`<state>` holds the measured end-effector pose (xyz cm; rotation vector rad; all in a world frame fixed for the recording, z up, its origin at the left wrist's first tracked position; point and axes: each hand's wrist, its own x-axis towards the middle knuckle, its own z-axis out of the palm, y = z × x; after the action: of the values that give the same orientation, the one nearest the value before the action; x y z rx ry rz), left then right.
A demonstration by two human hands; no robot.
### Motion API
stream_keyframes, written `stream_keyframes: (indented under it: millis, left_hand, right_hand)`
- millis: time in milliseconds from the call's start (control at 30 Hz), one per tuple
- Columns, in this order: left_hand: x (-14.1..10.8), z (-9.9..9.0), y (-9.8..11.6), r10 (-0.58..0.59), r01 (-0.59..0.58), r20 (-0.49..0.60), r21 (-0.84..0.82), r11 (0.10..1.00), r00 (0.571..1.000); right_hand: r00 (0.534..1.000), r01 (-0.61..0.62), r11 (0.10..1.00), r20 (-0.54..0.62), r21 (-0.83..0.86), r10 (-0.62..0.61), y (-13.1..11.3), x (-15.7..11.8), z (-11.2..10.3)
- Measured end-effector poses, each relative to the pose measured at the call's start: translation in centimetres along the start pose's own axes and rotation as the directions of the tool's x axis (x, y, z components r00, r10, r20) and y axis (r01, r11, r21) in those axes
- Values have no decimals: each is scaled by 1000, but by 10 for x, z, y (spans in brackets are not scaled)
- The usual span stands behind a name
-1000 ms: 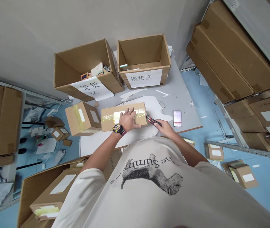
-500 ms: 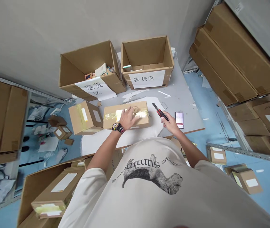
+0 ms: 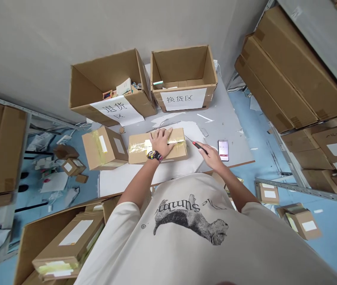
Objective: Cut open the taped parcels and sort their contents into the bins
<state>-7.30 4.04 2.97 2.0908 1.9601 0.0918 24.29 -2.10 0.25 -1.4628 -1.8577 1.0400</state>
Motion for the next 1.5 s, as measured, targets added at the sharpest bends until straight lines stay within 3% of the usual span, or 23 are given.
stream_keyframes:
  millis: [133, 300, 500, 633, 833, 1067, 1500]
  left_hand:
    - [3, 1, -5, 48, -48, 11, -2, 999, 999]
    - [6, 10, -10, 64, -65, -17, -6, 998, 998]
    - [3, 17, -10, 75, -75, -51, -4, 997, 996]
    - [2, 19, -11, 83, -84, -76, -8, 996, 994]
    - [2, 21, -11, 98, -101, -101, -29, 994, 990]
    - [5, 24, -15, 138, -143, -122, -39, 989, 983]
    - [3, 20, -8, 142, -145, -110, -25, 989, 984]
  right_hand:
    - [997, 63, 967, 65, -248, -48, 2, -9, -15]
    - [981, 169, 844, 168, -509, -95, 2, -9, -32]
    - [966, 231, 722, 242, -652, -90, -22, 10, -28]
    - [971, 202, 671, 236, -713, -42, -37, 11, -20]
    - [975, 162, 644, 221, -748, 11, -37, 0, -21]
    - [972, 161, 650, 232, -742, 24, -48, 15, -11]
    - [964, 228, 584, 266, -780, -20, -40, 20, -21]
